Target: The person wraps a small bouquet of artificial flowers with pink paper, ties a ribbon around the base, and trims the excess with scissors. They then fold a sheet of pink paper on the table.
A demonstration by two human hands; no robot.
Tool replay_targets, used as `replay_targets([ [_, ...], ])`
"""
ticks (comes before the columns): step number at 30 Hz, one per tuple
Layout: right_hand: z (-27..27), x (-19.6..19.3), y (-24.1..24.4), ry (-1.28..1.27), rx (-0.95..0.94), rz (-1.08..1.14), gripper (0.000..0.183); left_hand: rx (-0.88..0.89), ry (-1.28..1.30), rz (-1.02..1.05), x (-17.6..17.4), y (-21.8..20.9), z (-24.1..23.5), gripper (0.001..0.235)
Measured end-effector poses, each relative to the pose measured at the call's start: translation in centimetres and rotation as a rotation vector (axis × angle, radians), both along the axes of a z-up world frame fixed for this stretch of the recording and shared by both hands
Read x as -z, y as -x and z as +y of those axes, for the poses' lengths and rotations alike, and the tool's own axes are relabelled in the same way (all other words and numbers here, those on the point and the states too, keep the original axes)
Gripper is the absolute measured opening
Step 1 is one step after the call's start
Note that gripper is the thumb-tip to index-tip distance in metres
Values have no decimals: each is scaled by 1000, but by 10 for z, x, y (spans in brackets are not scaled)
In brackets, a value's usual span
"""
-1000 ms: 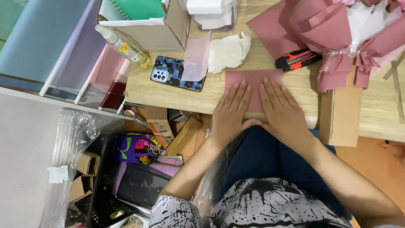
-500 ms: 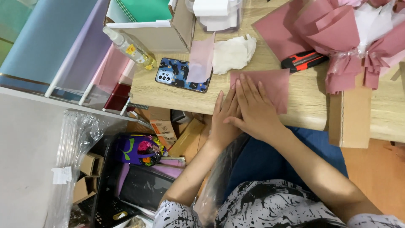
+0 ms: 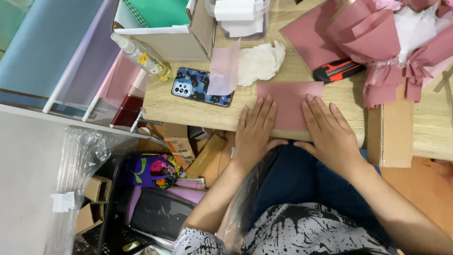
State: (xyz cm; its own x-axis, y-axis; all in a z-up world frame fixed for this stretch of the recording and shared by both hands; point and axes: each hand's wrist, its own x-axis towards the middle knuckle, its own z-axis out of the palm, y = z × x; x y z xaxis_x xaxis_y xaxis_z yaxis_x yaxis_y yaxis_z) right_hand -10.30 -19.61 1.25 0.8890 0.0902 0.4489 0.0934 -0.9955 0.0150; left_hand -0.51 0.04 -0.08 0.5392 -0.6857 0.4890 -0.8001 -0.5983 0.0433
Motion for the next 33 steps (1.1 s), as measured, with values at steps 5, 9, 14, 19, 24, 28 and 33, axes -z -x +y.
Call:
replay_targets([
  [5, -11, 5, 5, -49, -93, -91, 82, 64, 18, 4, 10, -8, 6, 103],
  [9, -12, 9, 14, -117, -98, -96, 66, 165, 45, -15, 14, -13, 18, 94],
  [14, -16, -25, 15, -216, -319, -173, 28, 215, 92, -61, -39, -10, 24, 26],
  [19, -20, -20, 7, -659, -161, -138, 16, 215, 454, 232, -60, -7, 21, 9],
  [24, -16, 6, -36, -1019, 133, -104, 16, -85, 628, 310, -25, -39, 9, 16],
  [28, -7, -11, -46, -605, 158, -252, 33, -232, 587, 301, -23, -52, -1, 26],
  [33, 13, -21, -45, -171, -70, -314, 51, -262, 398, 55, -16, -57, -16, 23],
])
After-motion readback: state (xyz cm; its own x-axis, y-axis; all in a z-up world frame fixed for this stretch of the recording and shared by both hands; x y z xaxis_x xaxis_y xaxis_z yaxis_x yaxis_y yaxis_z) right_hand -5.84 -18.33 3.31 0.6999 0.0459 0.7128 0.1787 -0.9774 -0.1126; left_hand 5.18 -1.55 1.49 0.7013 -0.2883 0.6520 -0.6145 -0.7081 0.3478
